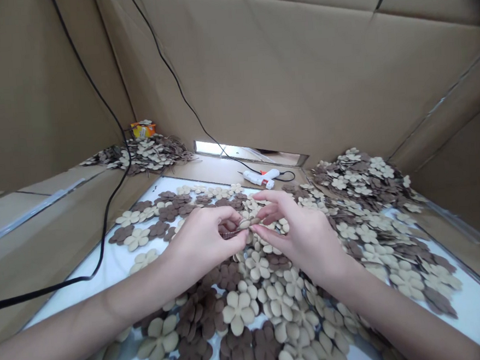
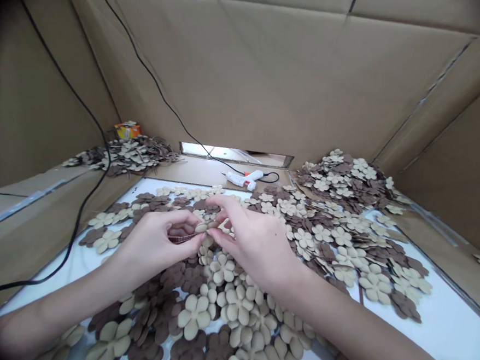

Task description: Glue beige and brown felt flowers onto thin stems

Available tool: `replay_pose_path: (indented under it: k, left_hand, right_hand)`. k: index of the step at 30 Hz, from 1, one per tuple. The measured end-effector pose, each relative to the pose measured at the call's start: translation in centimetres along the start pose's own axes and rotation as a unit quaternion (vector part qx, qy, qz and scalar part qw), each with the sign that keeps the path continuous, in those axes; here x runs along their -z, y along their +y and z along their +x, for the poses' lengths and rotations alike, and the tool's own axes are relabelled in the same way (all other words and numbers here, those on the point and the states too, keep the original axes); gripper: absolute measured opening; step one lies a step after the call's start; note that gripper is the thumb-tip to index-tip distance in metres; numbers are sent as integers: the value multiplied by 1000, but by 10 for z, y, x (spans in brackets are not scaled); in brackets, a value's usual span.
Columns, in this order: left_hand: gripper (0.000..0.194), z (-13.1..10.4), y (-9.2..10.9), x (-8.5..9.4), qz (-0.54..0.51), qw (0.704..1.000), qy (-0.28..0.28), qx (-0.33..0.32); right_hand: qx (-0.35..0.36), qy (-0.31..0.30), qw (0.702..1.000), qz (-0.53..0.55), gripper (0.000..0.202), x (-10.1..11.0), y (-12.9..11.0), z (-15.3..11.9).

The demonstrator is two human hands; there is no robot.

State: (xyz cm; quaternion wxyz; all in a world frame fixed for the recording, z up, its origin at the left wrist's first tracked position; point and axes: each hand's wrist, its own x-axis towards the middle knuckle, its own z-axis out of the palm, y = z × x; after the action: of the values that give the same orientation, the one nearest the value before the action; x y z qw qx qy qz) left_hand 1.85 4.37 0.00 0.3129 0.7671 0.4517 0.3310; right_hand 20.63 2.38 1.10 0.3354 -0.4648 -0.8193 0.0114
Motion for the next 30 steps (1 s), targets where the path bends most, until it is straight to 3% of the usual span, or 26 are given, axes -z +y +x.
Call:
replay_pose_path:
  k: [7, 30]
  left_hand:
    - [11, -1, 1, 1, -5, 1000, -8, 1]
    - [14, -2, -3, -1, -32, 999, -14, 11]
  right_hand:
    - [-55, -36, 996, 53, 42, 1, 0, 2]
    - [-103, -58, 968, 223, 37, -3, 6, 5]
